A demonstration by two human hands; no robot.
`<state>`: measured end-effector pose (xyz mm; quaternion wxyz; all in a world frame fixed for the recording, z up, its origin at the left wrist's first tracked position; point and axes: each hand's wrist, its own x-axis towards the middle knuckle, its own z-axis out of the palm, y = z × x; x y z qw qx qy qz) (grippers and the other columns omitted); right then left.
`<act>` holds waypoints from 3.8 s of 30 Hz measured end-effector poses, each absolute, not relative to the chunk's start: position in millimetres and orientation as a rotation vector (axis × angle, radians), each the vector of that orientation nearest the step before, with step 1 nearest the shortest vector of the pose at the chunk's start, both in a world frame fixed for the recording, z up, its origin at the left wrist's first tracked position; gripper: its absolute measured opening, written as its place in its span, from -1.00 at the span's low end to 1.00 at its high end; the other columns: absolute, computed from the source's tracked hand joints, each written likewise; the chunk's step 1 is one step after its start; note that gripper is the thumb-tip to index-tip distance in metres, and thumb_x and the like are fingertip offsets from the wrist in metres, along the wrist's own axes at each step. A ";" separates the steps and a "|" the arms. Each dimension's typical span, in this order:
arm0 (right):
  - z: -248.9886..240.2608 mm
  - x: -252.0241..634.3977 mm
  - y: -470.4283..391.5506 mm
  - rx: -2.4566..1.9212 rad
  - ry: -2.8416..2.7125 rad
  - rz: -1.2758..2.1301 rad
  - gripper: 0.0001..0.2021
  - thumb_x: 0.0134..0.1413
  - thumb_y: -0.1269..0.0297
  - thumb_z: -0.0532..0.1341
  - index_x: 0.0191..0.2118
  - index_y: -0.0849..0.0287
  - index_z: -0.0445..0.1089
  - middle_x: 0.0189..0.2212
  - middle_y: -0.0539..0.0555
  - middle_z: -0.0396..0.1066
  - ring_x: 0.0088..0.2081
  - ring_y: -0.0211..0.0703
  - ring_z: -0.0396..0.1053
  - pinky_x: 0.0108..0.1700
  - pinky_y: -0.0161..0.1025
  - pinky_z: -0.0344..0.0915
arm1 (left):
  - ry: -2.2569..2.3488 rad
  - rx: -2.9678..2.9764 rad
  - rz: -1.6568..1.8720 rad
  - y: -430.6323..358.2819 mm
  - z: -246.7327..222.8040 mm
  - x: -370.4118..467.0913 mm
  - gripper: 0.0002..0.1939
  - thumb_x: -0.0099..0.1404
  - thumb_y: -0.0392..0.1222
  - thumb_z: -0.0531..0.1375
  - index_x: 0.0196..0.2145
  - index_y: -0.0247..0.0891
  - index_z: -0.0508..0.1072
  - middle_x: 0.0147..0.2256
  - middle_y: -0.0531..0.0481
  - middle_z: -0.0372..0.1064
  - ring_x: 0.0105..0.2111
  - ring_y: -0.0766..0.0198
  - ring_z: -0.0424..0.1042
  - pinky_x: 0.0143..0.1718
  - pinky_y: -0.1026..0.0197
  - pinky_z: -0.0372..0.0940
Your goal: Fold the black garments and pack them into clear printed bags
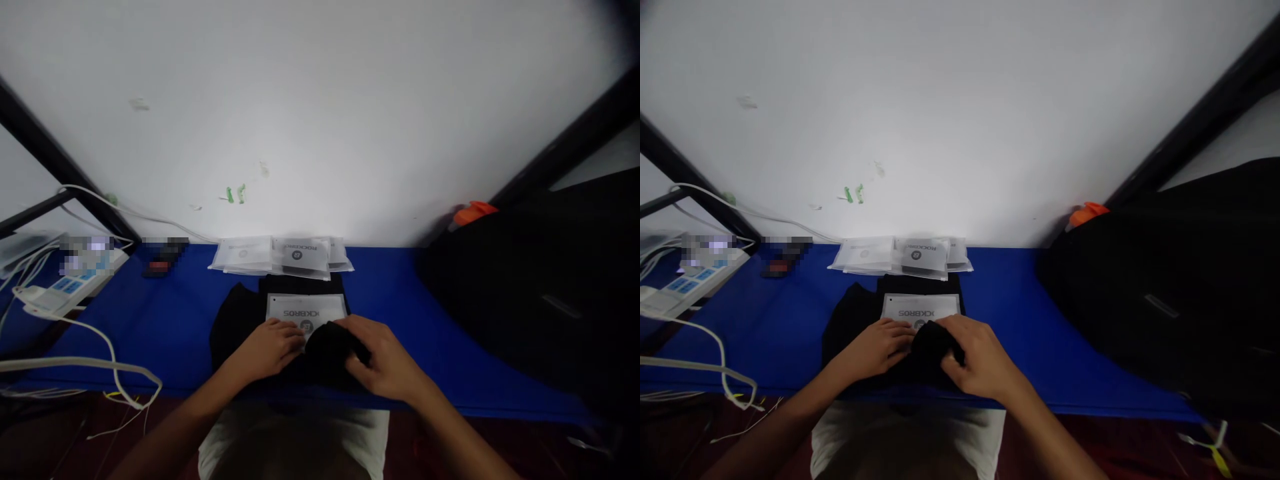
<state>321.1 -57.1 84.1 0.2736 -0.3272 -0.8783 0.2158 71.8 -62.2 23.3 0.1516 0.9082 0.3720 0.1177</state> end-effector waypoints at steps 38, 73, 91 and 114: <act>21.9 304.4 -41.3 -0.654 -2.606 -0.026 -0.41 0.02 0.66 0.04 0.21 0.25 0.22 0.14 0.34 0.26 0.11 0.12 0.24 0.04 0.10 0.35 | 1.201 2.041 0.710 -44.7 40.1 56.1 -0.06 0.19 -0.11 0.32 0.36 -0.07 -0.12 0.20 -0.20 0.17 0.14 0.05 0.30 0.18 -0.10 0.21; 24.7 356.8 -7.3 -0.924 -2.382 0.628 -0.54 0.17 0.37 0.16 0.19 0.07 0.18 0.14 0.20 0.27 0.16 0.03 0.24 0.17 0.17 0.22 | 1.994 2.214 0.815 -93.0 61.7 -25.6 -0.81 0.26 -0.13 0.14 -0.18 -0.16 0.45 -0.16 -0.07 0.45 -0.12 0.09 0.43 -0.08 0.06 0.34; 44.9 331.3 37.4 -1.386 -2.051 0.134 -0.80 0.26 0.26 0.08 -0.09 0.18 0.35 -0.21 0.20 0.42 -0.15 0.08 0.40 -0.12 0.01 0.38 | 1.938 2.189 1.100 -2.0 53.2 18.9 -0.72 0.42 -0.10 0.05 -0.03 -0.25 0.40 -0.12 -0.14 0.43 -0.16 0.12 0.44 -0.10 0.10 0.34; 73.1 334.1 -58.1 -1.218 -2.676 1.034 -0.86 0.08 0.25 0.33 -0.26 0.13 0.41 -0.40 0.01 0.47 -0.39 -0.17 0.43 -0.40 -0.32 0.20 | 1.297 1.887 0.196 -94.4 69.6 2.0 -0.77 0.37 0.00 0.11 -0.11 -0.14 0.41 -0.28 0.05 0.42 -0.35 0.27 0.45 -0.38 0.27 0.34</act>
